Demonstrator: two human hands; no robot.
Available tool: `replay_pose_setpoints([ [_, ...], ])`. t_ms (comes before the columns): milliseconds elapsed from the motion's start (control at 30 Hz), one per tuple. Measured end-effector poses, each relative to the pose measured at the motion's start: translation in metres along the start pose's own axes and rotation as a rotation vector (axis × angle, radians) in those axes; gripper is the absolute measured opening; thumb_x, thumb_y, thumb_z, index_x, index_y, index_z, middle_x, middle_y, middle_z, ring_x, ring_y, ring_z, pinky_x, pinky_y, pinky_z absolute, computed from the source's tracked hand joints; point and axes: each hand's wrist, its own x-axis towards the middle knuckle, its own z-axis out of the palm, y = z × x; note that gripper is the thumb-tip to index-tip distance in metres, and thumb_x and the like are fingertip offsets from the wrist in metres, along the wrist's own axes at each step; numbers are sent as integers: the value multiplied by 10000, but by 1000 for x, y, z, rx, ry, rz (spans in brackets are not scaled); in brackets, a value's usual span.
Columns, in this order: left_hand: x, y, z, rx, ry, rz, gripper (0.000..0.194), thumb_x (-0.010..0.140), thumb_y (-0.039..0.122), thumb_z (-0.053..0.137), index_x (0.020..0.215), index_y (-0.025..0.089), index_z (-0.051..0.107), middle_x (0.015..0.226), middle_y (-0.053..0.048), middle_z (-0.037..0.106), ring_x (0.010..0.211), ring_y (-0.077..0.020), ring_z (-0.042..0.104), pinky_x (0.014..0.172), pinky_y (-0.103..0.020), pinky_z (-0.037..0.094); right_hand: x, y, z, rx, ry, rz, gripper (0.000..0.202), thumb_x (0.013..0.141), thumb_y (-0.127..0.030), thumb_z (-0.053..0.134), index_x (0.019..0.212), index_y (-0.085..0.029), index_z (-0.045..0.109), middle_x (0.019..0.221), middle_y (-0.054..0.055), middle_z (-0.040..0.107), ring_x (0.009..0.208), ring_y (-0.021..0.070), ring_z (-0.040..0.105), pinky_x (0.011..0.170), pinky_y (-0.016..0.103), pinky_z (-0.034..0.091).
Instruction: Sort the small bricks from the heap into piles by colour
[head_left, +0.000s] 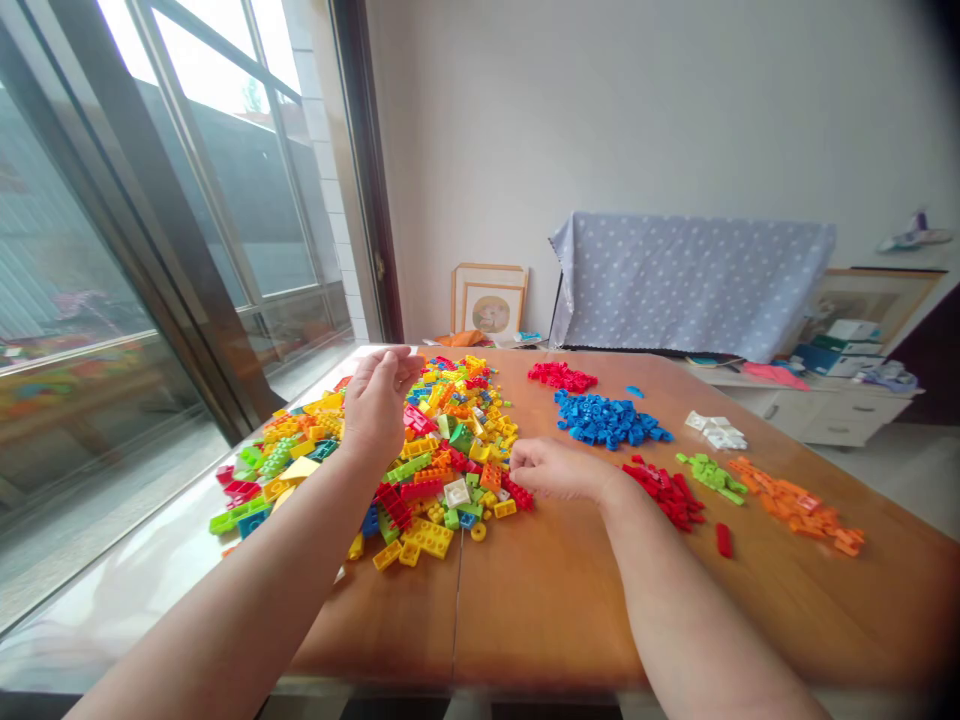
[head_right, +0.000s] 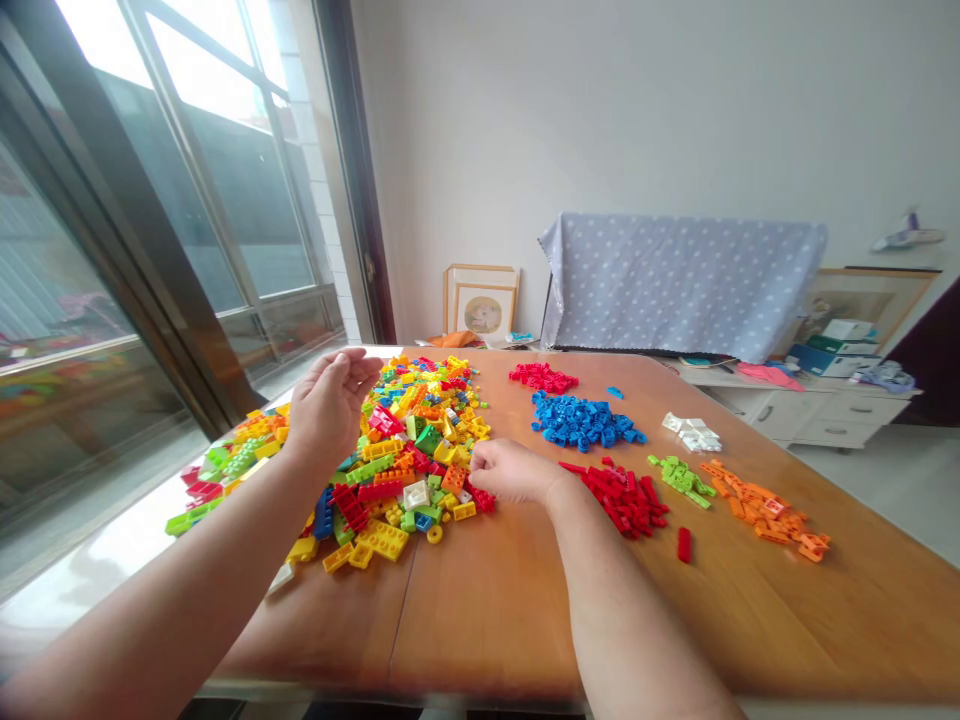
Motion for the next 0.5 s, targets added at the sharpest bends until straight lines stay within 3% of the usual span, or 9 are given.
replay_pose_setpoints([
  [133,3,17,-4,33,10,16,229,895,373,650,1002,174,686,888,-60,733,922,-177,709,909,-355,541,0,4,-1,36,33,-15,102,832,-270,606,856,-180,646,756,-16,633,684,136,546,564,224,359],
  [233,-7,31,-16,161,-30,3,257,912,410,649,1025,186,703,924,-63,733,913,-178,698,823,-306,533,1,8,-2,62,61,-8,119,823,-291,626,848,-177,647,750,-16,628,675,136,535,559,227,351],
  [500,-65,75,-86,636,-245,-64,295,926,464,666,957,174,717,829,-53,706,765,-159,631,719,-277,489,10,21,5,83,100,-26,251,869,-424,625,907,-178,659,742,-11,634,664,143,545,556,236,368],
])
